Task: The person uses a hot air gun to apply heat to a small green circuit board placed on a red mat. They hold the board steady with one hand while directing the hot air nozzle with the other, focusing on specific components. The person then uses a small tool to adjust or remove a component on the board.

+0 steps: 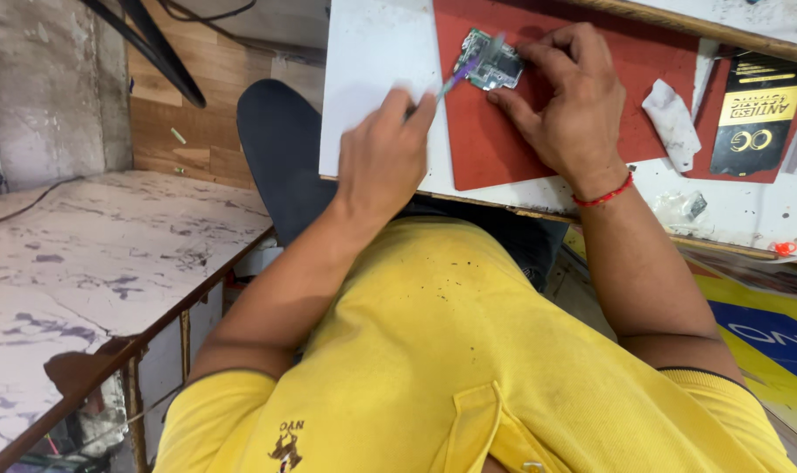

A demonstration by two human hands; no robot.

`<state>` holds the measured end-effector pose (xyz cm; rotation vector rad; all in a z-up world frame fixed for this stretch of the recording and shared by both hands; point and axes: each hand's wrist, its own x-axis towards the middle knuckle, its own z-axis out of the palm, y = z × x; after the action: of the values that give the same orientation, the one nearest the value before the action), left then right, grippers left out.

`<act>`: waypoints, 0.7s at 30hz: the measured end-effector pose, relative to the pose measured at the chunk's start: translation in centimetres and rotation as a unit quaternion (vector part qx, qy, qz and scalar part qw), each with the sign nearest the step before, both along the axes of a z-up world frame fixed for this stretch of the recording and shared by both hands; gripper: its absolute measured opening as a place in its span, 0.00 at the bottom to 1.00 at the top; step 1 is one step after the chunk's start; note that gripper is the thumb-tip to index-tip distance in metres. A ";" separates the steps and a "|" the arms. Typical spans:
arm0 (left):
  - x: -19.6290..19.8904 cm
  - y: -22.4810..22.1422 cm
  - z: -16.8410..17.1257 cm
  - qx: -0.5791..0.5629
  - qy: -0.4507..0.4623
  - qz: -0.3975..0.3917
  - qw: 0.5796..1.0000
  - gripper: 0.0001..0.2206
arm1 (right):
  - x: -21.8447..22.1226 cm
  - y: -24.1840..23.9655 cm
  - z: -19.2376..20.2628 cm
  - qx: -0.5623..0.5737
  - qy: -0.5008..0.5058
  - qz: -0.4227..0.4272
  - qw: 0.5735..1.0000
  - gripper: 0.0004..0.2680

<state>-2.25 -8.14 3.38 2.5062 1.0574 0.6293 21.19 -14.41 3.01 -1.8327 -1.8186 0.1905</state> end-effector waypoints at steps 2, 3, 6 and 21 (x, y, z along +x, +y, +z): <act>0.5 -0.1 -0.3 0.016 0.045 -0.016 0.999 0.14 | -0.4 0.1 -0.2 0.009 0.004 -0.003 1.000 0.16; 0.6 -1.2 -0.3 0.014 0.076 -0.041 0.996 0.14 | -0.5 0.0 -0.3 0.015 -0.007 -0.007 1.000 0.16; -0.3 -2.6 0.2 -0.001 0.080 -0.049 0.996 0.17 | -0.3 0.0 -0.5 0.025 -0.007 -0.012 1.000 0.16; -1.7 0.3 -0.3 0.011 -0.008 -0.062 0.998 0.12 | 1.3 0.0 -0.4 -0.015 0.042 0.028 0.999 0.13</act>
<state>-3.93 -7.88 3.08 2.5564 0.8857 0.6274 22.45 -14.42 2.65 -1.7683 -1.8185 0.3136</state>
